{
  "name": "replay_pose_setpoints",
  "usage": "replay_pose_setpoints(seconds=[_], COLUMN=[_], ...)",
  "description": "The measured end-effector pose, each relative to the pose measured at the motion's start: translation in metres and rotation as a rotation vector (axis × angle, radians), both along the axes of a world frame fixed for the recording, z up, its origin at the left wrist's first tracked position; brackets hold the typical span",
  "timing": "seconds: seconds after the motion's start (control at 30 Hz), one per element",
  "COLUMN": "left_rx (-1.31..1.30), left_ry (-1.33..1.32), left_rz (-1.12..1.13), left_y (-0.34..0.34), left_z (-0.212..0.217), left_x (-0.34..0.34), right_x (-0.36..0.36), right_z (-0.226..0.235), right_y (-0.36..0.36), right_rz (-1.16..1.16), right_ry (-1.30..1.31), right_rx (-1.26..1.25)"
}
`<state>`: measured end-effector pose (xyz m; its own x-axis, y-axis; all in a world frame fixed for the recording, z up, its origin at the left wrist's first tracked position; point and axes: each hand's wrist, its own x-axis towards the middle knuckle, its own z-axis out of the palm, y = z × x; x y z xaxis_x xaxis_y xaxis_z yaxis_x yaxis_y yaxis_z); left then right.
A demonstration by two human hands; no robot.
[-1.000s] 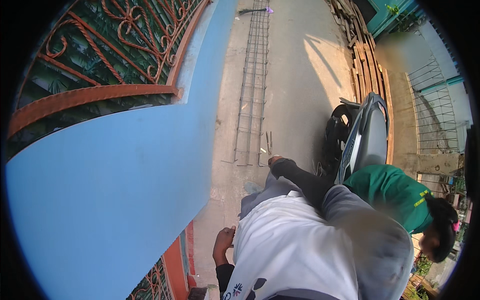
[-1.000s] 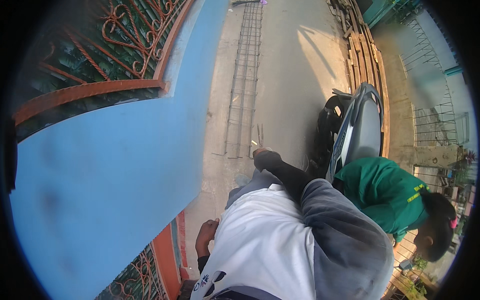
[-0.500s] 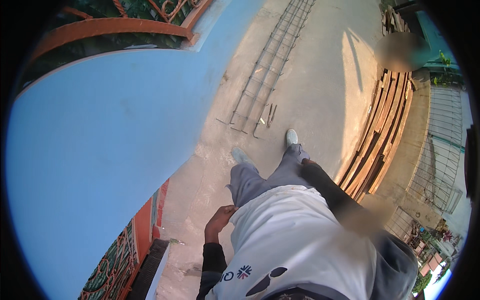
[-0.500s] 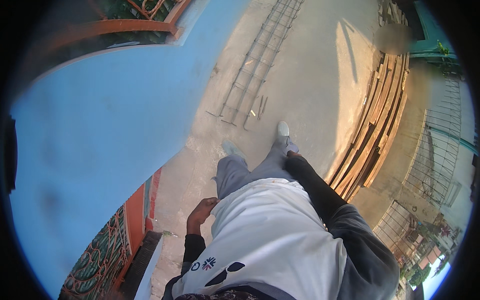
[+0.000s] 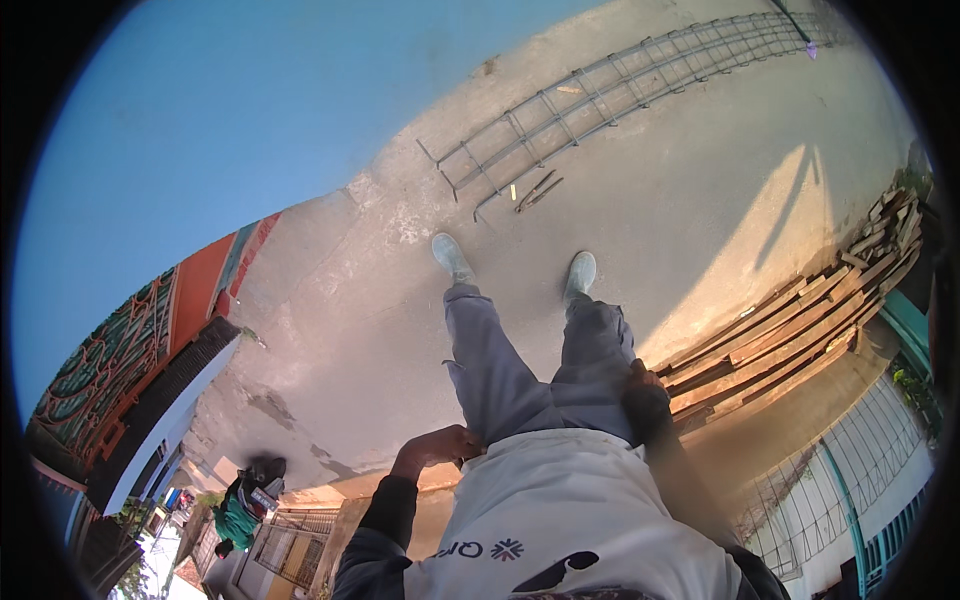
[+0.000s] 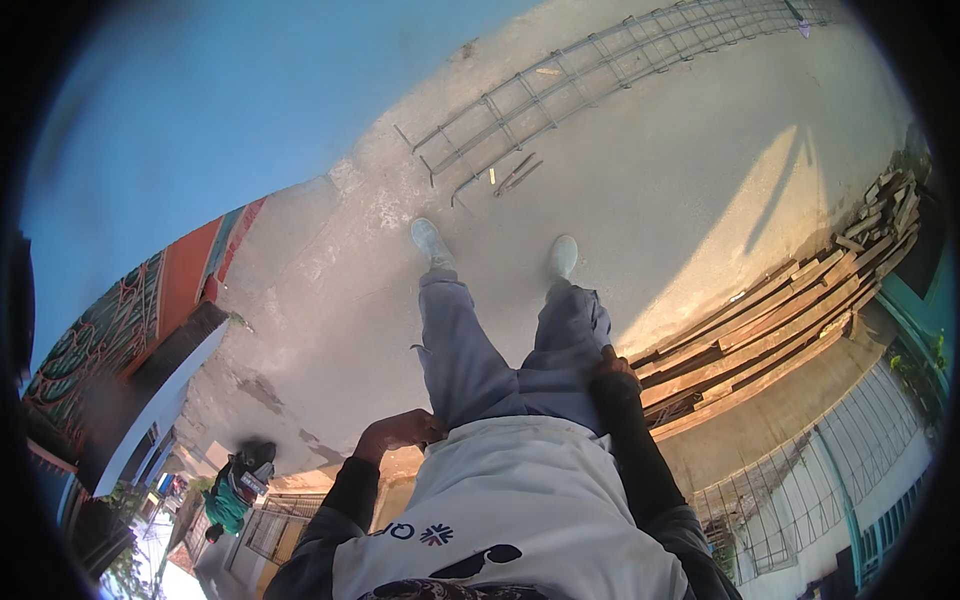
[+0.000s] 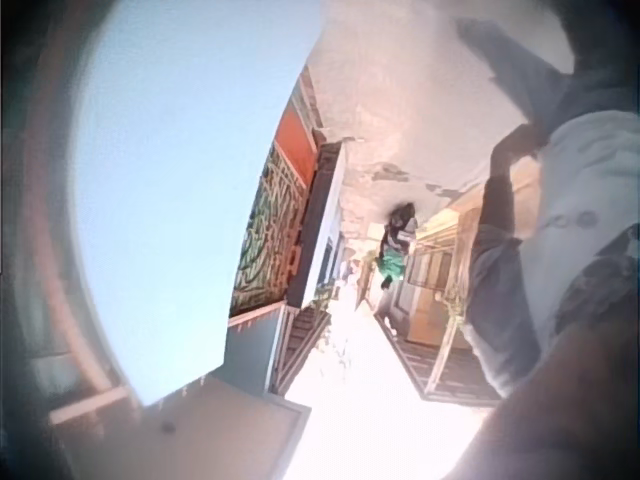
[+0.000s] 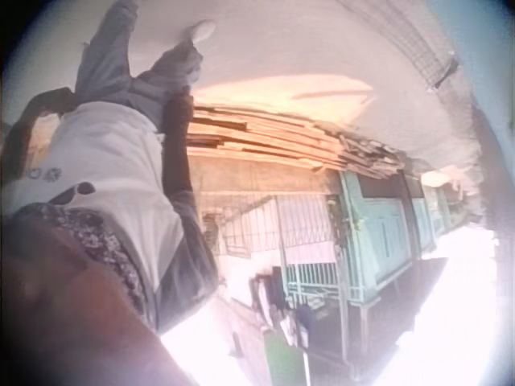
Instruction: The person squats on a concrete floor and uses pliers to tie wire around the intersections of a metal grid. The person repeatedly picks up wire, wraps it around the grid, and twists it with pliers to secure the structure.
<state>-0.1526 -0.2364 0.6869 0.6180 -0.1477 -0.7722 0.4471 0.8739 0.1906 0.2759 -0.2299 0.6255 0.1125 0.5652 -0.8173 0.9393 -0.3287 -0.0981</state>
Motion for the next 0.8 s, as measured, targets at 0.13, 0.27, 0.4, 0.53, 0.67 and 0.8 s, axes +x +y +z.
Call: replay_pose_setpoints(seconds=[0.13, 0.27, 0.4, 0.53, 0.67, 0.8], left_rx=[-0.239, -0.411, -0.248, 0.165, 0.168, 0.059], left_ry=[-0.001, -0.091, 0.062, 0.532, 0.641, 0.649], left_rz=[0.077, 0.077, 0.082, 0.457, 0.771, 0.903], left_y=[-0.015, -0.033, 0.007, 0.047, 0.133, 0.182], left_z=[0.035, 0.010, -0.114, -0.327, -0.465, -0.566], left_x=[0.036, 0.048, 0.047, 0.019, 0.007, -0.001], right_x=[0.023, 0.049, 0.079, 0.054, -0.020, -0.087], right_z=[0.005, 0.024, -0.019, -0.100, -0.165, -0.265], right_y=[-0.025, -0.031, -0.003, 0.130, 0.230, 0.232], right_rz=[0.026, -0.071, 0.010, -0.277, -0.861, -0.870], right_ry=[0.082, 0.163, 0.030, -0.013, 0.652, 0.793], right_rx=[0.089, -0.083, -0.188, 0.106, 0.285, 0.174])
